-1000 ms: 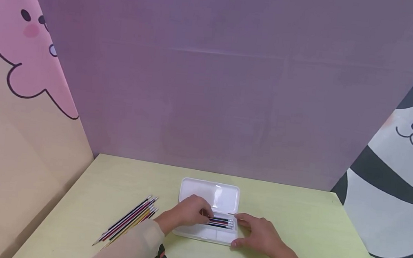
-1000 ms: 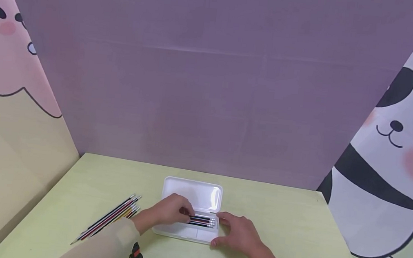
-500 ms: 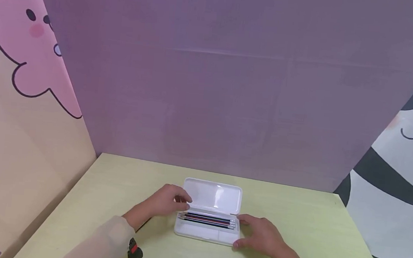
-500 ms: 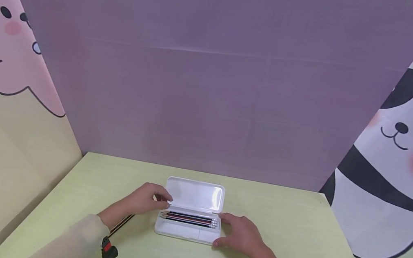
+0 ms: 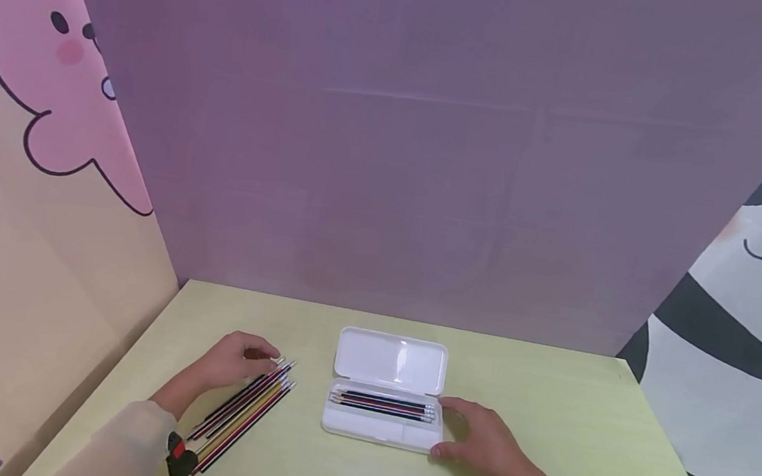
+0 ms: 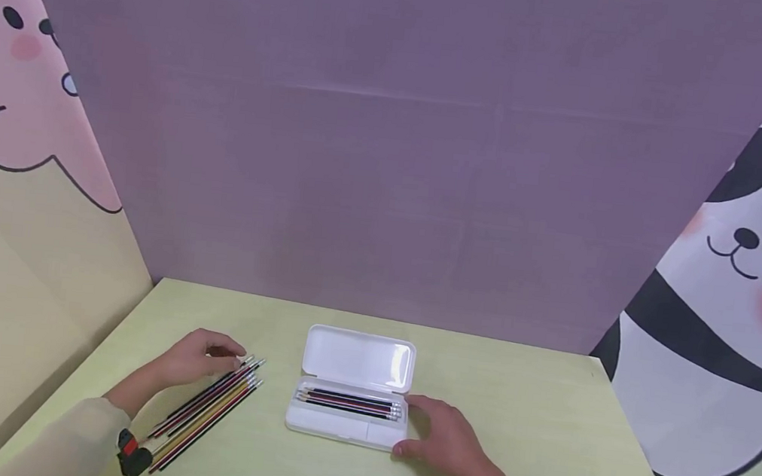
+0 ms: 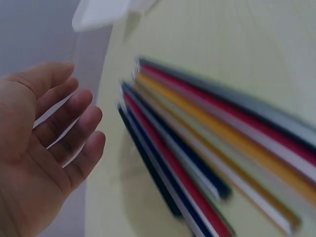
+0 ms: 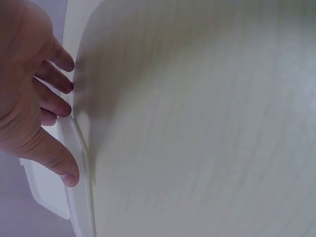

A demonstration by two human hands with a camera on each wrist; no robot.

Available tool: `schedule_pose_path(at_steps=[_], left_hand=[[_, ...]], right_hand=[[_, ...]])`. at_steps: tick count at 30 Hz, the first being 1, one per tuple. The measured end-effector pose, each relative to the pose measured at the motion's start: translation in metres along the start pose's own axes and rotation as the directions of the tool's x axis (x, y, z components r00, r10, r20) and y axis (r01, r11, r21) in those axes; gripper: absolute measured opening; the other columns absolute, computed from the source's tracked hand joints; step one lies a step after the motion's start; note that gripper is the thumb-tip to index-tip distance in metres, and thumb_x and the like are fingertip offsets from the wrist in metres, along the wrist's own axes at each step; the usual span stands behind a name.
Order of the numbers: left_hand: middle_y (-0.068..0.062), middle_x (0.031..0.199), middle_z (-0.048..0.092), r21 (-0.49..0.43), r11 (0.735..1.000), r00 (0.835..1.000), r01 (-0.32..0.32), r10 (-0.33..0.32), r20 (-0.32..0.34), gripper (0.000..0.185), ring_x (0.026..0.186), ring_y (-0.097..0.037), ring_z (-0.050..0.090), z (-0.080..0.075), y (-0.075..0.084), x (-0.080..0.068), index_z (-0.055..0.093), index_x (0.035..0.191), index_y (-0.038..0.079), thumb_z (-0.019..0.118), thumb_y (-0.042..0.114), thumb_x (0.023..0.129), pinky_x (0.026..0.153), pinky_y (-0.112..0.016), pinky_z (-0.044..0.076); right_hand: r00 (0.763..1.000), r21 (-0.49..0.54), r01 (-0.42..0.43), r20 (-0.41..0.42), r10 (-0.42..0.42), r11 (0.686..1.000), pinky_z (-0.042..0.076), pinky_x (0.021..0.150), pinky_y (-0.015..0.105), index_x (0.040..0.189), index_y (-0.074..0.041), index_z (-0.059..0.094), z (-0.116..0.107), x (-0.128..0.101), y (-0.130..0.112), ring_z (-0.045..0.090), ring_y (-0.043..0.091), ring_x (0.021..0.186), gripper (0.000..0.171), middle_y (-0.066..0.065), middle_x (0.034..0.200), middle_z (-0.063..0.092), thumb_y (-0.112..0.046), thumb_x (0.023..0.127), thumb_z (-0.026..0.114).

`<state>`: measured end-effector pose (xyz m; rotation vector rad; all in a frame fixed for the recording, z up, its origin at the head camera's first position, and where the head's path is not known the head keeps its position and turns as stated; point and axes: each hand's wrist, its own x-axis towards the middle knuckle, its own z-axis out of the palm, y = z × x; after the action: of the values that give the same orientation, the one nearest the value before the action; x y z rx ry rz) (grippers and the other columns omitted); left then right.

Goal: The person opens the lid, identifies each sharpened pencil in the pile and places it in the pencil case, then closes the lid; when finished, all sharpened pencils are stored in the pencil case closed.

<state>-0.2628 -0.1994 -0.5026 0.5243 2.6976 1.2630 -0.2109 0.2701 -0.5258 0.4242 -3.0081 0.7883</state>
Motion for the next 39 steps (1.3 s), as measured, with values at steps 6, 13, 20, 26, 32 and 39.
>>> schedule_pose_path(at_steps=[6, 13, 20, 26, 32, 39], left_hand=[[-0.009, 0.103, 0.07, -0.146, 0.988, 0.998, 0.038, -0.031, 0.055, 0.034, 0.088, -0.025, 0.064, -0.017, -0.028, -0.016, 0.07, 0.123, -0.002, 0.069, 0.022, 0.099, 0.07, -0.036, 0.057], [-0.017, 0.106, 0.07, -0.226, 0.973, 0.99, 0.047, -0.015, 0.139, 0.036, 0.086, -0.017, 0.065, -0.025, -0.043, -0.028, 0.067, 0.126, -0.007, 0.069, 0.016, 0.098, 0.067, -0.033, 0.054], [-0.027, 0.121, 0.069, -0.276, 0.96, 0.984, 0.044, 0.007, 0.18, 0.04, 0.098, -0.011, 0.069, -0.021, -0.047, -0.028, 0.065, 0.128, -0.009, 0.073, 0.012, 0.094, 0.075, -0.027, 0.055], [-0.03, 0.118, 0.069, -0.294, 0.955, 0.986, 0.022, 0.028, 0.166, 0.037, 0.101, -0.017, 0.07, -0.016, -0.05, -0.026, 0.065, 0.124, -0.014, 0.073, 0.002, 0.091, 0.082, -0.023, 0.057], [-0.029, 0.11, 0.069, -0.275, 0.962, 0.988, 0.001, 0.042, 0.148, 0.035, 0.088, -0.017, 0.067, -0.015, -0.044, -0.027, 0.066, 0.121, -0.015, 0.072, -0.005, 0.088, 0.075, -0.024, 0.056], [-0.022, 0.106, 0.072, -0.203, 0.979, 0.992, -0.009, 0.035, 0.125, 0.032, 0.084, -0.013, 0.064, -0.013, -0.049, -0.024, 0.069, 0.118, -0.011, 0.073, -0.006, 0.087, 0.074, -0.023, 0.055]], right_hand=[[1.0, 0.006, -0.004, -0.009, 0.004, 1.0, 0.048, 0.104, 0.054, 0.13, -0.018, 0.069, -0.002, -0.001, -0.002, 0.064, 0.034, 0.121, 0.079, 0.005, 0.127, 0.072, -0.044, 0.061, 0.097], [1.0, 0.005, 0.007, -0.006, -0.007, 1.0, 0.05, 0.101, 0.053, 0.13, -0.018, 0.069, -0.001, -0.002, -0.002, 0.066, 0.033, 0.117, 0.08, 0.006, 0.126, 0.073, -0.048, 0.061, 0.096], [1.0, 0.013, -0.018, -0.005, 0.018, 1.0, 0.049, 0.102, 0.054, 0.13, -0.02, 0.069, 0.0, -0.001, 0.0, 0.065, 0.032, 0.12, 0.08, 0.005, 0.127, 0.072, -0.047, 0.06, 0.096], [1.0, 0.011, -0.026, -0.006, 0.026, 1.0, 0.05, 0.101, 0.053, 0.131, -0.02, 0.069, 0.001, -0.001, 0.002, 0.065, 0.032, 0.119, 0.08, 0.005, 0.127, 0.072, -0.046, 0.06, 0.096], [1.0, 0.023, -0.028, -0.008, 0.029, 0.999, 0.05, 0.101, 0.052, 0.131, -0.02, 0.069, -0.001, -0.002, -0.001, 0.066, 0.031, 0.119, 0.079, 0.004, 0.127, 0.072, -0.045, 0.06, 0.097], [1.0, 0.025, -0.023, -0.011, 0.023, 0.999, 0.051, 0.101, 0.053, 0.131, -0.02, 0.069, 0.0, -0.001, 0.0, 0.066, 0.033, 0.12, 0.08, 0.005, 0.128, 0.072, -0.046, 0.06, 0.096]])
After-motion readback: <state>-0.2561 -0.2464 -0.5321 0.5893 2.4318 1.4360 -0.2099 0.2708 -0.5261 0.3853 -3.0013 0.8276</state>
